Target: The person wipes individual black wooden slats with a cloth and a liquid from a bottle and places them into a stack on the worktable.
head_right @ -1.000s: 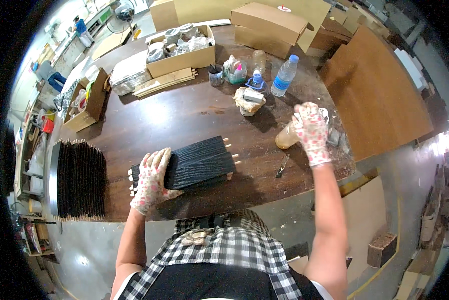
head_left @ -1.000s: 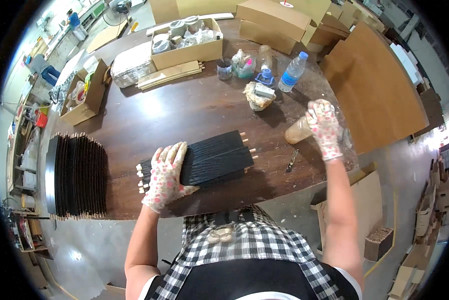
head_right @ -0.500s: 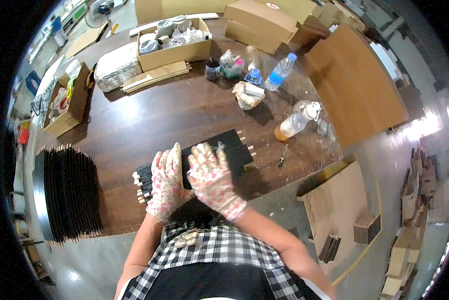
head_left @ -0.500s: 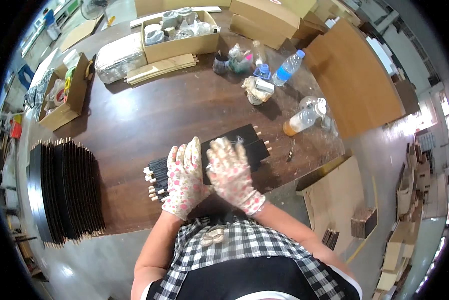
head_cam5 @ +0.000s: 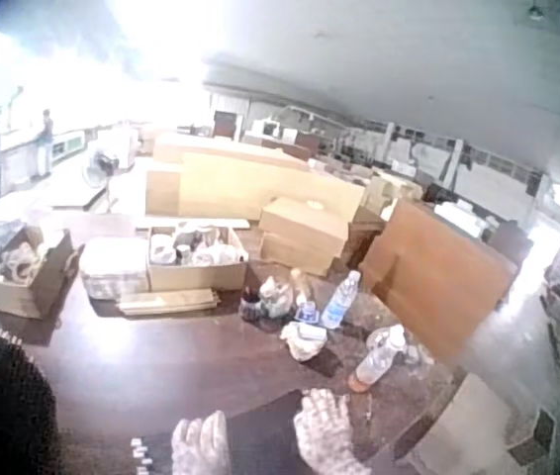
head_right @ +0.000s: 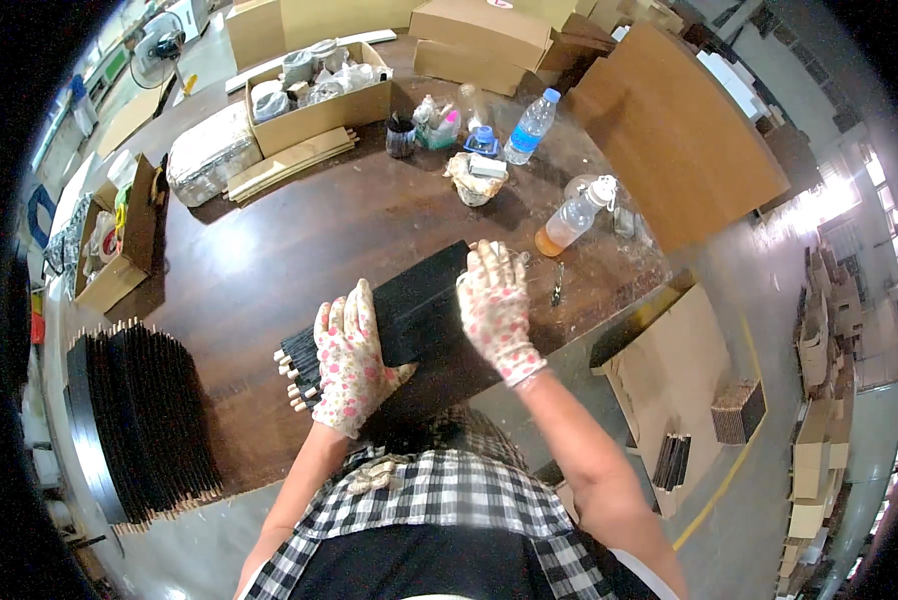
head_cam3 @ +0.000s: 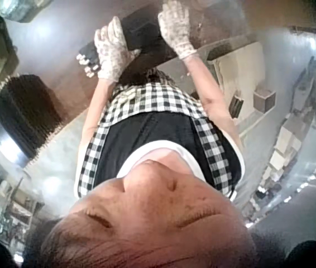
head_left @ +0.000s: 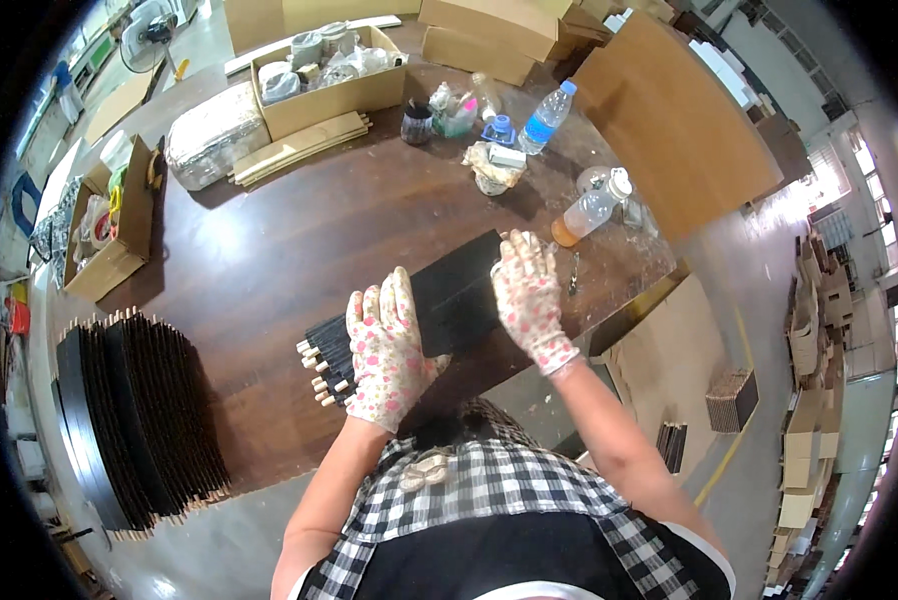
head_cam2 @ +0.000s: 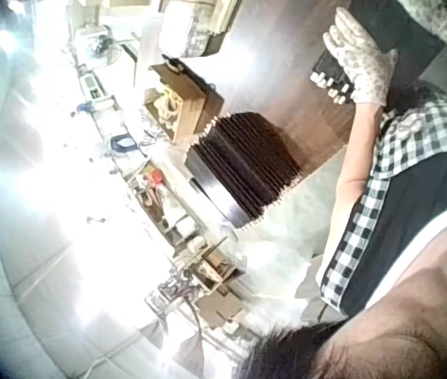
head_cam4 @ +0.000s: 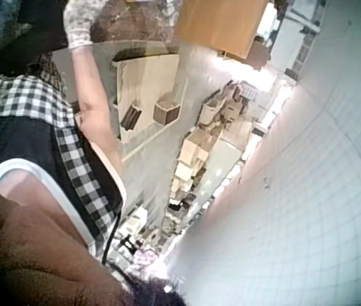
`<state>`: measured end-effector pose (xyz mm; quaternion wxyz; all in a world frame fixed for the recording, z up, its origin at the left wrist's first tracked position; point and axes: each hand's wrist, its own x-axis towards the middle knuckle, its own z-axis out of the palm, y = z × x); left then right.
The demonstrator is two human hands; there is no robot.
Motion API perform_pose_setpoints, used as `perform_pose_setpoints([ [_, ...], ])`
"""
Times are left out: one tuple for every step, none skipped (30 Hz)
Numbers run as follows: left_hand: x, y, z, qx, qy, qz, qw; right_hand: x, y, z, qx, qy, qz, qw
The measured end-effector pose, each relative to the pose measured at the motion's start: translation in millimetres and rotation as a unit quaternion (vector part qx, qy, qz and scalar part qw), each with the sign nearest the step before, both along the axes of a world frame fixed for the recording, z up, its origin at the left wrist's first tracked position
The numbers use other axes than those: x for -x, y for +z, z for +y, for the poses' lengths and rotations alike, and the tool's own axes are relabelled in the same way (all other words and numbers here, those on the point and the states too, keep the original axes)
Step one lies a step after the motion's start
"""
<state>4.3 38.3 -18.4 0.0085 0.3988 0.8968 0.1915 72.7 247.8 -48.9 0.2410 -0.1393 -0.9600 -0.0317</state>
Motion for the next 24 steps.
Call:
perform_pose_setpoints([
  [-1, 0, 0, 0.001, -0.001, -0.002, 1.000, -1, -3, -8, 0.010, 0.006, -0.092, 0.996],
  [-1, -2, 1, 0.004, 0.001, -0.005, 1.000, 7, 19, -38, 0.021, 0.015, -0.184, 0.983],
  [0, -4, -1, 0.011, -0.004, 0.005, 1.000, 9, 36, -69, 0.021, 0.076, -0.231, 0.970],
  [1, -3, 2, 0.009, -0.010, 0.009, 1.000, -4, -2, -78, -0.010, 0.157, -0.075, 0.985],
  [2, -6, 0, 0.010, -0.008, 0.014, 1.000, -2, -1, -76, 0.018, 0.160, -0.070, 0.984],
  [0, -5, -3, 0.012, -0.007, 0.019, 1.000, -2, 4, -69, 0.046, 0.163, -0.065, 0.983],
  [0, -4, -5, 0.003, -0.009, 0.020, 1.000, 2, 0, -47, -0.012, 0.120, -0.054, 0.991],
  [1, -3, -6, -0.007, -0.009, 0.022, 1.000, 3, 5, -22, -0.014, 0.079, -0.050, 0.995],
  [0, -2, -4, 0.004, -0.003, 0.030, 1.000, 0, 7, 15, -0.010, 0.089, -0.008, 0.996],
  [-1, -1, -1, 0.002, -0.006, 0.035, 0.999, -9, -11, 57, 0.153, 0.037, 0.019, 0.987],
  [-1, -3, -1, -0.004, -0.011, 0.032, 0.999, -22, -18, 92, 0.177, -0.017, -0.027, 0.984],
  [3, -4, 2, -0.011, -0.006, 0.031, 0.999, -21, -6, 100, 0.209, -0.032, 0.061, 0.976],
  [6, -3, 5, -0.014, 0.001, 0.036, 0.999, -22, -2, 95, 0.355, -0.053, 0.132, 0.924],
  [6, -3, 5, 0.000, 0.006, 0.029, 1.000, -16, 23, 73, 0.495, -0.068, 0.192, 0.845],
  [0, -1, 1, 0.017, -0.009, 0.020, 1.000, -14, 22, 79, 0.172, 0.099, 0.170, 0.965],
  [-3, -3, -4, 0.023, -0.011, 0.019, 1.000, -1, 39, 47, 0.107, 0.126, 0.153, 0.974],
  [-1, -4, -4, 0.012, -0.007, 0.017, 1.000, 8, 56, 9, 0.168, 0.153, 0.107, 0.968],
  [0, -4, -1, 0.001, -0.007, 0.016, 1.000, 18, 42, -6, 0.040, 0.246, 0.065, 0.966],
  [1, -12, -3, 0.001, -0.010, 0.033, 0.999, 31, 69, -50, 0.039, 0.178, -0.226, 0.957],
  [1, -15, -2, -0.014, -0.012, 0.046, 0.999, 22, 19, -50, -0.036, 0.253, 0.045, 0.966],
  [2, -10, -2, -0.003, -0.012, 0.033, 0.999, 27, 8, -37, -0.078, 0.210, 0.060, 0.973],
  [0, -3, 0, 0.006, -0.009, 0.018, 1.000, 31, 9, -14, -0.123, 0.169, 0.074, 0.975],
  [-1, -3, -3, 0.005, -0.009, 0.023, 1.000, 35, 26, 7, -0.026, 0.103, -0.090, 0.990],
  [-2, -4, -3, -0.012, -0.006, 0.040, 0.999, 29, 6, 48, 0.009, 0.125, -0.058, 0.990],
])
